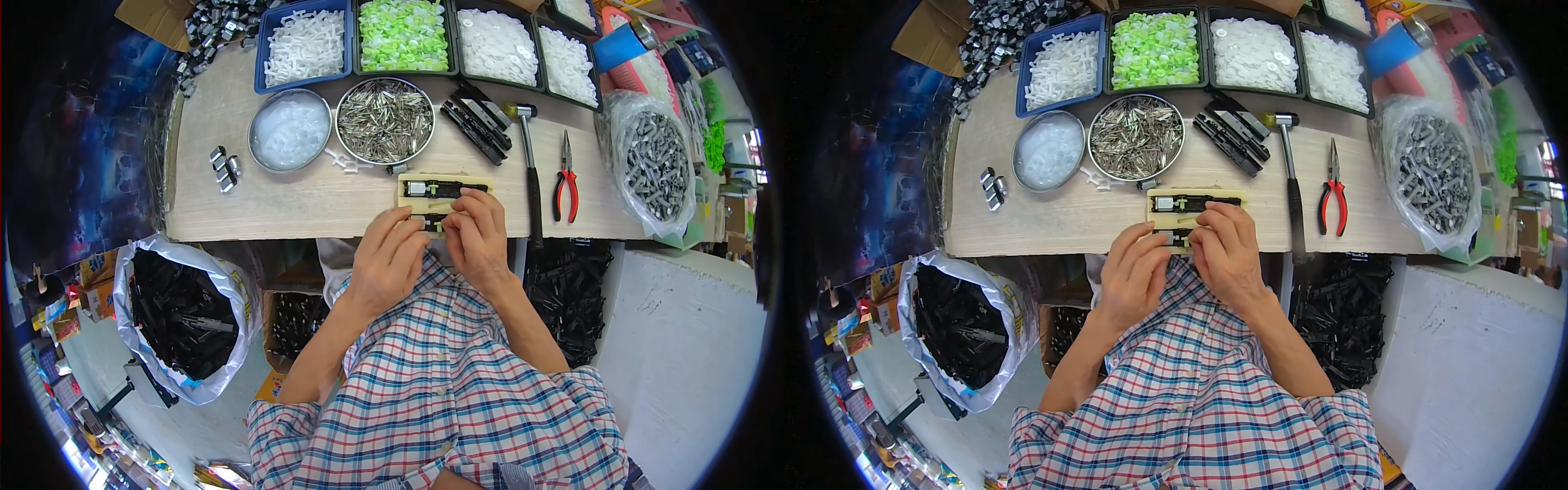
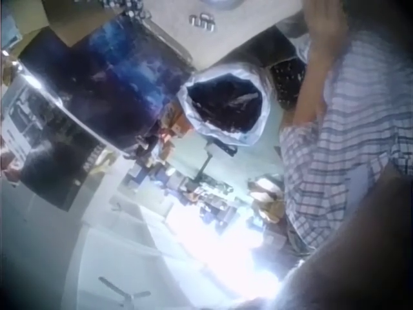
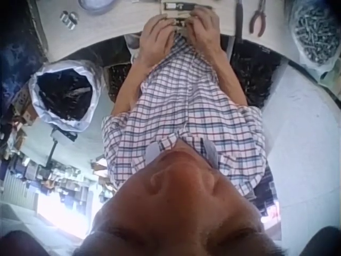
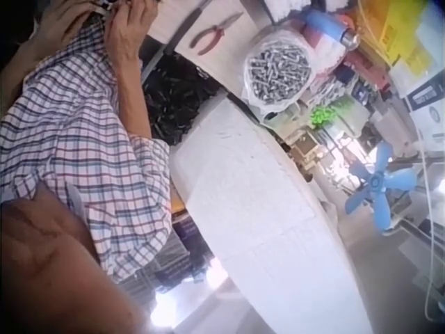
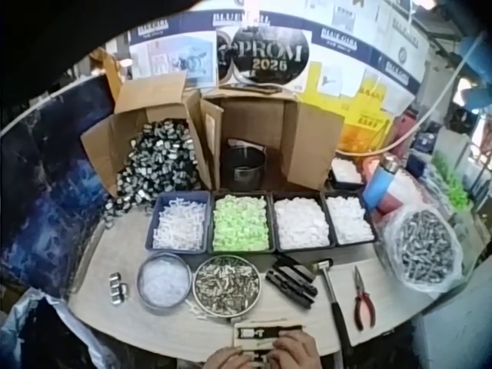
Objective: Assembling small metal and plastic components at a workbench.
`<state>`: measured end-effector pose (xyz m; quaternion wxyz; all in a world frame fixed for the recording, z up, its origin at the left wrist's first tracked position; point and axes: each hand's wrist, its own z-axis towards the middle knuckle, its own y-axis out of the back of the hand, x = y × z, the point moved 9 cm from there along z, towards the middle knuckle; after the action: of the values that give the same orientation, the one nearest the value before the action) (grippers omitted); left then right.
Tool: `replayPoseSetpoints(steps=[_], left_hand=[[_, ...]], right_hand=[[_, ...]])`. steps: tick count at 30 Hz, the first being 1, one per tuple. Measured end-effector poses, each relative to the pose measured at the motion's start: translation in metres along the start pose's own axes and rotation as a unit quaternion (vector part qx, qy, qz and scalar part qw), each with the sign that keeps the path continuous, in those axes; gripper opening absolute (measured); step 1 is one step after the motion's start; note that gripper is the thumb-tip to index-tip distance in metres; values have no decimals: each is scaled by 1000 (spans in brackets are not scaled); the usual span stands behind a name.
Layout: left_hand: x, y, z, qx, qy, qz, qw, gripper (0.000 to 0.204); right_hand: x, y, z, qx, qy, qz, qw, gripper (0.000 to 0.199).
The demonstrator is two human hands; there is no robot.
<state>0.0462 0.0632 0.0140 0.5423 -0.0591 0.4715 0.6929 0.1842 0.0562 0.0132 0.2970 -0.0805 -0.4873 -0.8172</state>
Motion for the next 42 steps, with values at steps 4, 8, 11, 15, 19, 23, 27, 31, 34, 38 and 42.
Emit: replayPoseSetpoints(steps=[4, 8, 11, 15, 19, 23, 27, 31, 34, 38, 42], left_hand=[[-7, -15, -10, 54, -39, 38, 997, 17], [-2, -30, -23, 84, -65, 49, 993, 13], [2, -34, -28, 86, -91, 73, 989, 13], [10, -42, -44, 103, -108, 113, 982, 12], [14, -50, -59, 131, -125, 176, 968, 17], [13, -54, -63, 128, -145, 240, 951, 26], [15, -61, -69, 125, -142, 265, 946, 26], [16, -67, -69, 124, -143, 276, 942, 24], [16, -69, -68, 117, -128, 265, 948, 22], [15, -69, -65, 116, -111, 236, 958, 21], [10, -61, -65, 118, -126, 216, 961, 21]], right_hand=[[1, -5, 4, 9, 6, -17, 1000, 22], [-1, -10, 1, 15, -1, -14, 1000, 23], [-3, -12, 1, 19, -5, -9, 1000, 22], [-4, -12, 1, 19, -9, -1, 1000, 21], [-6, -12, 2, 16, -11, 8, 1000, 21], [-6, -12, 2, 18, -11, 13, 1000, 21], [-7, -12, 0, 19, -10, 18, 1000, 21], [-9, -13, -1, 18, -10, 26, 999, 22], [-8, -12, -1, 20, -2, 31, 999, 24], [-8, -10, 3, 27, -11, 35, 999, 22], [-21, 3, 8, 0, -59, 114, 992, 20]])
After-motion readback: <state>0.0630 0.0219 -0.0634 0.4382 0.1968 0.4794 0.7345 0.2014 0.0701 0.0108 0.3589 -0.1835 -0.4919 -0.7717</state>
